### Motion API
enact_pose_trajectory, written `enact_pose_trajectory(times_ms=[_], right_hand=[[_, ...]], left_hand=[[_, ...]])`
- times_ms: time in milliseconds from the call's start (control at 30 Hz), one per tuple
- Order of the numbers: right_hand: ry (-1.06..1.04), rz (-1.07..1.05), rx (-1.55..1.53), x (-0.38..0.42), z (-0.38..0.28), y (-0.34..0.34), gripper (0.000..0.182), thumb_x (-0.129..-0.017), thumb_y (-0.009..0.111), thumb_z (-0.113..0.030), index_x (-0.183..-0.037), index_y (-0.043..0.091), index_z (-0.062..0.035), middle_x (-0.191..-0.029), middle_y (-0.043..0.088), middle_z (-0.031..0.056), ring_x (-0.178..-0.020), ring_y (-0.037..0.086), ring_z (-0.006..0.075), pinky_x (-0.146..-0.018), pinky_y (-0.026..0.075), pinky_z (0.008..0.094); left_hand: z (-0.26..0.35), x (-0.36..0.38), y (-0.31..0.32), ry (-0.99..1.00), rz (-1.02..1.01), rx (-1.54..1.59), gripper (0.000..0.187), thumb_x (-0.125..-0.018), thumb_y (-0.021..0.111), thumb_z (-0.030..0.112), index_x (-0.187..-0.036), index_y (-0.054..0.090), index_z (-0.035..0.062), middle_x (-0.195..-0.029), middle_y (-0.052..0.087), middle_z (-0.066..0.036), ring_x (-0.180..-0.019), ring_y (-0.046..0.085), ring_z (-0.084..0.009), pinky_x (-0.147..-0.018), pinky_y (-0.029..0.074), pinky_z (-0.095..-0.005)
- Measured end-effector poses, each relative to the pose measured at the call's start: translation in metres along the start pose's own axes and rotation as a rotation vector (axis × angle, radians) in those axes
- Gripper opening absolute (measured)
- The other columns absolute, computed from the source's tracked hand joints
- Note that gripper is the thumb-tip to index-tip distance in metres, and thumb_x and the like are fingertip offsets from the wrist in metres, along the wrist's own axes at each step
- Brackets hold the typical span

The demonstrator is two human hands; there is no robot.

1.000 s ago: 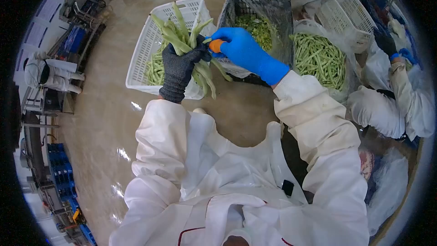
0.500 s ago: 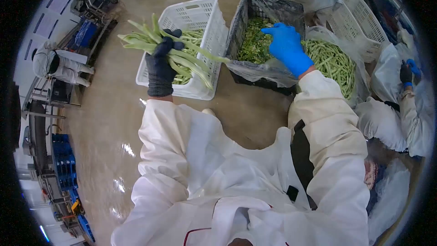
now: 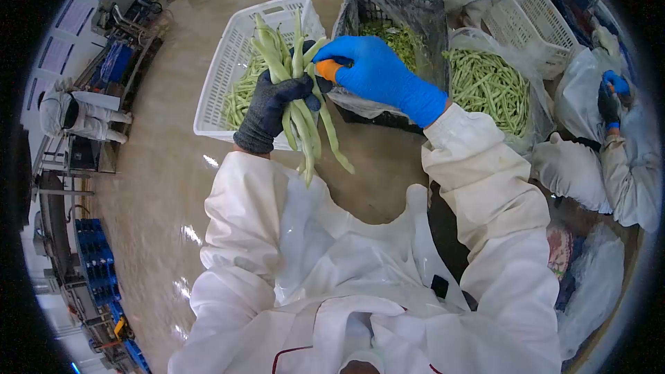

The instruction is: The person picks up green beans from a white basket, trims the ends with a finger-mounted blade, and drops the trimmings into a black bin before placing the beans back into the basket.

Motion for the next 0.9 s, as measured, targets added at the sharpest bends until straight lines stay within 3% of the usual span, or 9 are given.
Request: enact_pose_trajectory(times_ms=[367,467,567,600,633,700,800,900], right_hand=[[0.128,0.038,-0.093,0.007,0.016,0.008,0.019,-0.083,0.064,-0.012,-0.098,0.070,-0.0011,-0.080,0.069,0.0132,-0.069,0.062,0.0133,-0.068,0.051,0.0289],[0.333,0.040,-0.333,0.008,0.037,0.010,0.020,-0.081,0.064,-0.014,-0.094,0.071,-0.0004,-0.076,0.068,0.0132,-0.067,0.062,0.0148,-0.067,0.051,0.0309],[0.421,0.080,0.020,0.011,0.048,-0.012,0.025,-0.080,0.066,-0.021,-0.093,0.071,-0.0009,-0.076,0.068,0.0144,-0.065,0.062,0.0170,-0.067,0.051,0.0333],[0.428,0.084,0.145,0.011,0.050,-0.022,0.028,-0.079,0.067,-0.025,-0.095,0.071,-0.0027,-0.078,0.068,0.0164,-0.067,0.065,0.0229,-0.069,0.051,0.0365],[0.438,0.105,0.201,0.014,0.055,-0.029,0.028,-0.079,0.066,-0.025,-0.095,0.072,-0.0035,-0.080,0.068,0.0169,-0.070,0.065,0.0247,-0.070,0.051,0.0370],[0.451,0.147,0.306,0.017,0.067,-0.042,0.027,-0.078,0.066,-0.025,-0.096,0.072,-0.0052,-0.084,0.068,0.0179,-0.075,0.067,0.0284,-0.072,0.051,0.0380],[0.411,0.223,0.309,0.022,0.074,-0.050,0.028,-0.079,0.065,-0.024,-0.100,0.072,-0.0071,-0.093,0.068,0.0176,-0.084,0.066,0.0324,-0.075,0.051,0.0418],[0.289,0.243,0.607,0.023,0.070,-0.047,0.029,-0.078,0.065,-0.019,-0.104,0.071,-0.0091,-0.101,0.067,0.0174,-0.091,0.064,0.0348,-0.080,0.051,0.0440]], left_hand=[[-0.006,-0.004,0.002,0.045,0.027,-0.001,0.054,-0.077,0.066,0.003,-0.129,0.050,0.0008,-0.089,0.065,-0.012,-0.068,0.065,-0.0217,-0.065,0.056,-0.0339],[0.003,-0.003,-0.005,0.143,0.103,-0.098,0.051,-0.079,0.065,0.003,-0.128,0.051,-0.0003,-0.092,0.066,-0.014,-0.070,0.066,-0.0212,-0.066,0.056,-0.0330],[0.025,0.002,-0.037,0.209,0.267,0.025,0.045,-0.081,0.062,0.002,-0.124,0.051,-0.0027,-0.095,0.068,-0.017,-0.072,0.066,-0.0210,-0.067,0.056,-0.0318],[0.038,0.006,-0.049,0.359,0.323,0.078,0.028,-0.081,0.062,0.000,-0.108,0.055,-0.0082,-0.093,0.069,-0.020,-0.068,0.067,-0.0227,-0.063,0.056,-0.0317],[0.042,0.007,-0.069,0.397,0.389,0.129,0.029,-0.081,0.062,0.000,-0.108,0.056,-0.0082,-0.094,0.069,-0.020,-0.068,0.067,-0.0235,-0.063,0.056,-0.0319],[0.055,0.014,-0.111,0.532,0.578,0.122,0.029,-0.078,0.064,-0.004,-0.105,0.055,-0.0086,-0.088,0.068,-0.018,-0.067,0.067,-0.0240,-0.062,0.056,-0.0327],[0.054,0.031,-0.181,0.552,1.012,-0.143,0.031,-0.079,0.065,-0.005,-0.107,0.053,-0.0035,-0.089,0.065,-0.013,-0.073,0.067,-0.0261,-0.067,0.057,-0.0343],[0.034,0.030,-0.194,0.511,0.939,0.167,0.031,-0.072,0.068,-0.009,-0.099,0.055,-0.0053,-0.085,0.063,-0.012,-0.066,0.066,-0.0249,-0.058,0.056,-0.0338]])
Point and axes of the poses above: each hand's wrist, its own x-axis away from the middle knuckle, its own y-axis out of the palm, z = x × y, the point moved 6 cm from there along -x, towards the middle knuckle
